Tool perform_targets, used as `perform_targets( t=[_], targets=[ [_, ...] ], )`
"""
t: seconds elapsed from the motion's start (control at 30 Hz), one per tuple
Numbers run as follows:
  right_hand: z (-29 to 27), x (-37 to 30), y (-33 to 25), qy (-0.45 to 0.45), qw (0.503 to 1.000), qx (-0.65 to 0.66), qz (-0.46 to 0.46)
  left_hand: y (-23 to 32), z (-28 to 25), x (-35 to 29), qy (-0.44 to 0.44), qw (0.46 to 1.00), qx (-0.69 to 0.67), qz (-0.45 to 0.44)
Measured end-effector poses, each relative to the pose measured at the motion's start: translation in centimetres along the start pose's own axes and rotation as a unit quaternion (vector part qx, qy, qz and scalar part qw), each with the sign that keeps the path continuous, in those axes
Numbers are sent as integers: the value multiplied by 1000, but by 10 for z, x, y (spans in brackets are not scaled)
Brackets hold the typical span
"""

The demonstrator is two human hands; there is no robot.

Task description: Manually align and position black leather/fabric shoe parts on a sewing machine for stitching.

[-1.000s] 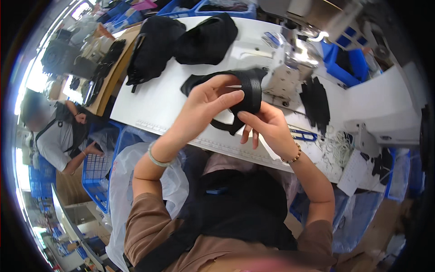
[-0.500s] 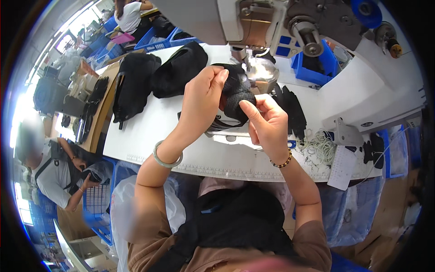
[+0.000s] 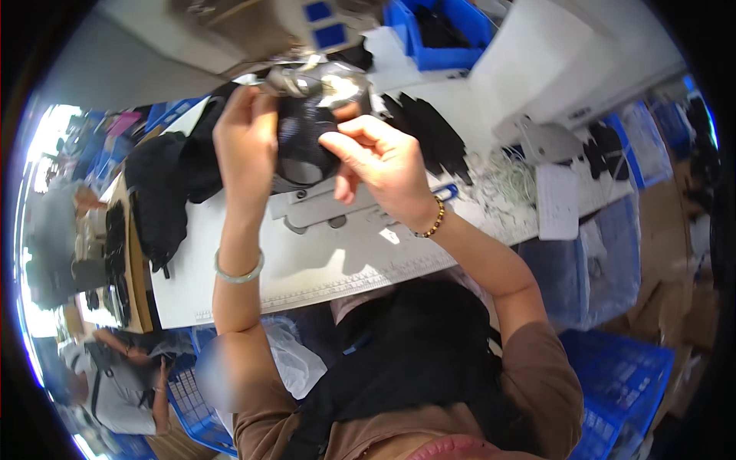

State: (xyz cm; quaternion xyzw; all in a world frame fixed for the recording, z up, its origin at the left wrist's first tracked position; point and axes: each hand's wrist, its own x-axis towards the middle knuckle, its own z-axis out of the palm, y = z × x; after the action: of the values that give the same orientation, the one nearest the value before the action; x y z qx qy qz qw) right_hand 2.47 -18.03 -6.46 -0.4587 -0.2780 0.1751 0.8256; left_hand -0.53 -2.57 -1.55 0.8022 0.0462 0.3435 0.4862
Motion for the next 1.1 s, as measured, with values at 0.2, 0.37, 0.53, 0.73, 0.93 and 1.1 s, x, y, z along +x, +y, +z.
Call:
perform_targets(
  t=[0.2, 0.37, 0.53, 0.73, 0.93, 1.1],
  targets=[
    [-68, -35, 0, 78, 918, -380, -87, -19, -21, -51, -12, 898, 254, 359],
    [-122, -46, -9, 115, 826, -548, -54, -41, -19, -68, -22, 877, 313, 364],
    [-130, -40, 0, 63, 822, -566, 18, -45, -14, -73, 57, 888, 300, 345],
    [-132, -36, 4, 86, 806, -585, -2, -47, -7, -104, 57, 810, 283, 511],
    [-131, -35, 6, 106, 811, -575, 26, -37, 22, -110, -148, 799, 260, 521],
    [-132, -36, 4, 122, 819, -559, 30, -35, 54, -98, -189, 849, 220, 441]
  ],
)
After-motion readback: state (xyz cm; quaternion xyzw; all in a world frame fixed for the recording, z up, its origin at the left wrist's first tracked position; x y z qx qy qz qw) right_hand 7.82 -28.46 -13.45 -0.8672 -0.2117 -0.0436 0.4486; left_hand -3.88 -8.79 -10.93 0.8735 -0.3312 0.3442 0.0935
